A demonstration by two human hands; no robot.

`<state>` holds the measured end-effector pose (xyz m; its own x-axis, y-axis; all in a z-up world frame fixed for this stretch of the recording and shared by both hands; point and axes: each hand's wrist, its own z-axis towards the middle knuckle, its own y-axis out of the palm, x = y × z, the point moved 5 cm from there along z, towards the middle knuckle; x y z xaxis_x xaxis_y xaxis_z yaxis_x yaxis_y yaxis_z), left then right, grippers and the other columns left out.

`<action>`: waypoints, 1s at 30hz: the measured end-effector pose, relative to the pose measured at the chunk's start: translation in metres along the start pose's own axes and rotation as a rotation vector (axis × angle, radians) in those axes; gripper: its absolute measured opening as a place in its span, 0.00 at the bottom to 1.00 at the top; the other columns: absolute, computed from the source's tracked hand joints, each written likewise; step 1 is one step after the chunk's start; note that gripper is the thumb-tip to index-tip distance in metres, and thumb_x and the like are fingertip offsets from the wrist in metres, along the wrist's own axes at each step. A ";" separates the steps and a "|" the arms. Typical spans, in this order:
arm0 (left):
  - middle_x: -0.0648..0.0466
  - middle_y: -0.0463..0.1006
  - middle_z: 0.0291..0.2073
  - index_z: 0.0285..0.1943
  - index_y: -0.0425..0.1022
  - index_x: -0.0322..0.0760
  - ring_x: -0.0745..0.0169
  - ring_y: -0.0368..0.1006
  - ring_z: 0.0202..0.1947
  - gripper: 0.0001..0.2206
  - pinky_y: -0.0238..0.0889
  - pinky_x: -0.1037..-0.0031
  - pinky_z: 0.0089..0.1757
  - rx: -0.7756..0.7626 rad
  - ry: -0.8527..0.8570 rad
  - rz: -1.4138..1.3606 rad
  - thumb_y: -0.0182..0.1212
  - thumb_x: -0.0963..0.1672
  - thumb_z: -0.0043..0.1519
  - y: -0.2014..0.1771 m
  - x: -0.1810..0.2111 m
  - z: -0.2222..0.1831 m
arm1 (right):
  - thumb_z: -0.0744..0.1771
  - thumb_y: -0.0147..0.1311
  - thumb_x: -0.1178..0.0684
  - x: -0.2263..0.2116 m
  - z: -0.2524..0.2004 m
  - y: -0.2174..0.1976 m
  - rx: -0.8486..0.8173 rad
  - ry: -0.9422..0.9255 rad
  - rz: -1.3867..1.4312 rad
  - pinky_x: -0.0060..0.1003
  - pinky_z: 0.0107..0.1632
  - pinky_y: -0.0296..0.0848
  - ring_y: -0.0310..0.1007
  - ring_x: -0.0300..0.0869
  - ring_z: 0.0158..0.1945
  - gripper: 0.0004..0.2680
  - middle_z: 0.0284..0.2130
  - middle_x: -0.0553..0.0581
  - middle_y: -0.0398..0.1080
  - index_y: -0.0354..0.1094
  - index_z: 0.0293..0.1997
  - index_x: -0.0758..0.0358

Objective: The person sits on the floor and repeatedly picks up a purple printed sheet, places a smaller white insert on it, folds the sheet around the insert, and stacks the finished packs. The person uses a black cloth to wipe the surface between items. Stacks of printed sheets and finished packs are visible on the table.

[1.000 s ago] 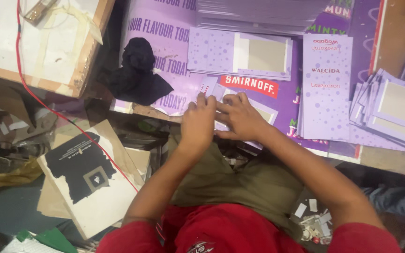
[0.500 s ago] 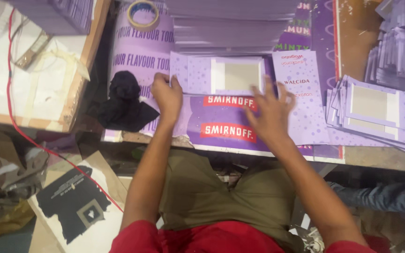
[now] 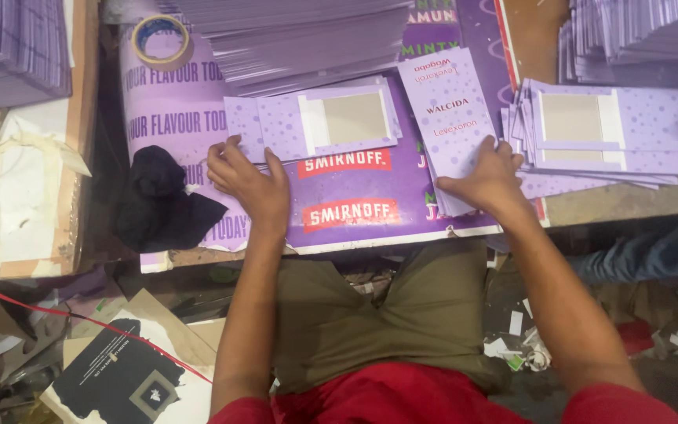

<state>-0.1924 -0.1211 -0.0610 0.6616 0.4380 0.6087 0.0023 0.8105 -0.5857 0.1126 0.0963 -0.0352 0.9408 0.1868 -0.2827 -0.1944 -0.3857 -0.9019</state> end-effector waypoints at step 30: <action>0.41 0.63 0.58 0.59 0.64 0.31 0.43 0.56 0.61 0.25 0.47 0.51 0.61 -0.051 0.007 -0.267 0.63 0.40 0.50 0.002 -0.003 -0.003 | 0.56 0.65 0.32 0.001 0.065 0.018 -0.184 -0.036 -0.332 0.48 0.56 0.67 0.62 0.64 0.58 0.37 0.53 0.81 0.65 0.66 0.54 0.87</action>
<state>-0.1921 -0.1217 -0.0656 0.6374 0.2086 0.7417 0.2149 0.8763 -0.4311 0.0924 0.1481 -0.0733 0.9333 0.3592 0.0013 0.1760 -0.4542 -0.8733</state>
